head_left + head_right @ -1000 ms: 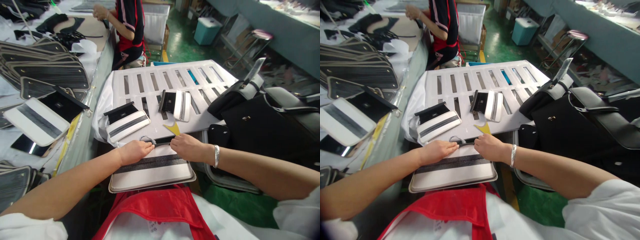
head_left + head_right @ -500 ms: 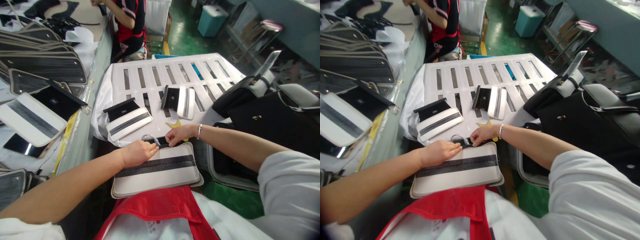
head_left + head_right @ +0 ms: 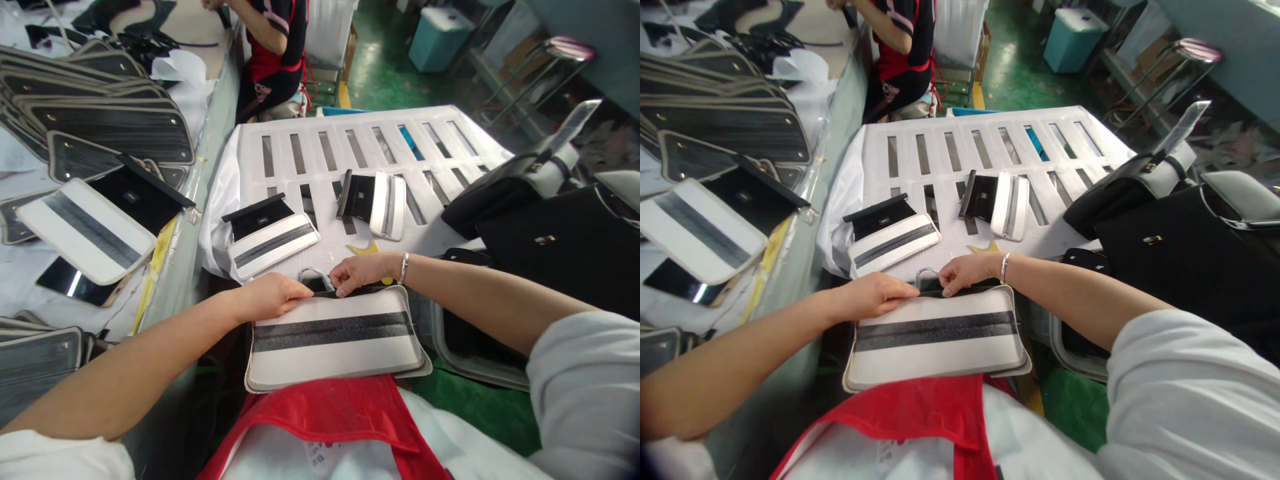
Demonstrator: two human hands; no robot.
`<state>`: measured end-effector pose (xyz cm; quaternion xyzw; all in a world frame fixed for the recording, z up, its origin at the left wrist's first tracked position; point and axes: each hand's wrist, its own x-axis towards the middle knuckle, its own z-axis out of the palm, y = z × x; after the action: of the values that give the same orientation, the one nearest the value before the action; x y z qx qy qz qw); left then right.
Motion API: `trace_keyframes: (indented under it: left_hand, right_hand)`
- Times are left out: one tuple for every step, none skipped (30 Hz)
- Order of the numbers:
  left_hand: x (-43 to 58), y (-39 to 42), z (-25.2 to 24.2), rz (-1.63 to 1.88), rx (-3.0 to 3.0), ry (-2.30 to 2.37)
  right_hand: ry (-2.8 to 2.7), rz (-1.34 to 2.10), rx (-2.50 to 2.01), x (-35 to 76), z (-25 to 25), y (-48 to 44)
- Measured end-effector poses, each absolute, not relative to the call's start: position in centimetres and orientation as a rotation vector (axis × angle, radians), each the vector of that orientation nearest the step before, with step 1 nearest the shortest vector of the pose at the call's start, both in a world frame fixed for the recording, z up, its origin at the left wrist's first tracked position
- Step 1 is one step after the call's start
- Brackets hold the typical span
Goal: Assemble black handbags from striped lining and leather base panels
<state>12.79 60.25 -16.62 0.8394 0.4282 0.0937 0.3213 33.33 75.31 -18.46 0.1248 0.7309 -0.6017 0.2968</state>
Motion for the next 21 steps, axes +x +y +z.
trace_keyframes:
  left_hand:
    - [12.7,60.0,-16.9,0.268,2.207,1.133]
    - [12.6,59.7,-17.2,0.289,2.224,1.143]
    - [12.7,59.4,-17.5,0.305,2.255,1.154]
    - [12.9,59.1,-17.6,0.312,2.296,1.163]
    - [13.0,58.8,-17.7,0.310,2.342,1.169]
    - [13.1,58.7,-17.7,0.303,2.384,1.169]
    - [13.1,58.6,-17.5,0.298,2.412,1.167]
    - [13.0,58.5,-17.3,0.302,2.417,1.158]
    - [12.8,58.6,-17.0,0.313,2.395,1.142]
    - [12.4,58.7,-16.7,0.325,2.351,1.124]
    - [12.0,58.8,-16.3,0.334,2.292,1.112]
    - [11.5,58.9,-16.0,0.337,2.227,1.109]
    - [11.0,58.8,-15.6,0.335,2.168,1.115]
    - [10.5,58.8,-15.4,0.331,2.123,1.128]
    - [10.2,58.6,-15.3,0.330,2.095,1.147]
    - [9.9,58.4,-15.4,0.331,2.082,1.169]
    - [9.7,58.2,-15.5,0.331,2.084,1.191]
    - [9.6,58.1,-15.8,0.325,2.095,1.219]
    - [9.6,57.9,-16.1,0.315,2.110,1.252]
    - [9.7,57.7,-16.4,0.301,2.127,1.288]
    - [9.7,57.5,-16.6,0.289,2.142,1.324]
  right_hand:
    - [1.933,-1.609,0.334,33.1,-18.6,75.2]
    - [1.929,-1.617,0.333,32.7,-18.7,75.1]
    - [1.934,-1.620,0.327,32.4,-18.7,74.9]
    - [1.947,-1.613,0.318,31.9,-18.7,74.8]
    - [1.966,-1.599,0.309,31.5,-18.6,74.5]
    - [1.983,-1.585,0.305,31.2,-18.4,74.3]
    - [1.997,-1.572,0.308,30.9,-18.2,74.1]
    - [2.007,-1.563,0.315,30.7,-17.9,73.9]
    - [2.009,-1.559,0.324,30.6,-17.7,73.9]
    - [2.012,-1.556,0.333,30.5,-17.6,73.8]
    - [2.020,-1.550,0.344,30.5,-17.5,73.8]
    - [2.034,-1.535,0.353,30.5,-17.5,73.9]
    - [2.052,-1.514,0.359,30.5,-17.4,73.9]
    - [2.071,-1.495,0.361,30.5,-17.4,73.8]
    - [2.084,-1.484,0.362,30.5,-17.5,73.7]
    - [2.090,-1.482,0.361,30.4,-17.5,73.6]
    - [2.088,-1.488,0.359,30.3,-17.5,73.5]
    - [2.085,-1.496,0.362,30.1,-17.4,73.4]
    - [2.084,-1.499,0.369,29.9,-17.4,73.2]
    - [2.089,-1.493,0.375,29.7,-17.3,73.1]
    - [2.100,-1.479,0.379,29.5,-17.2,73.0]
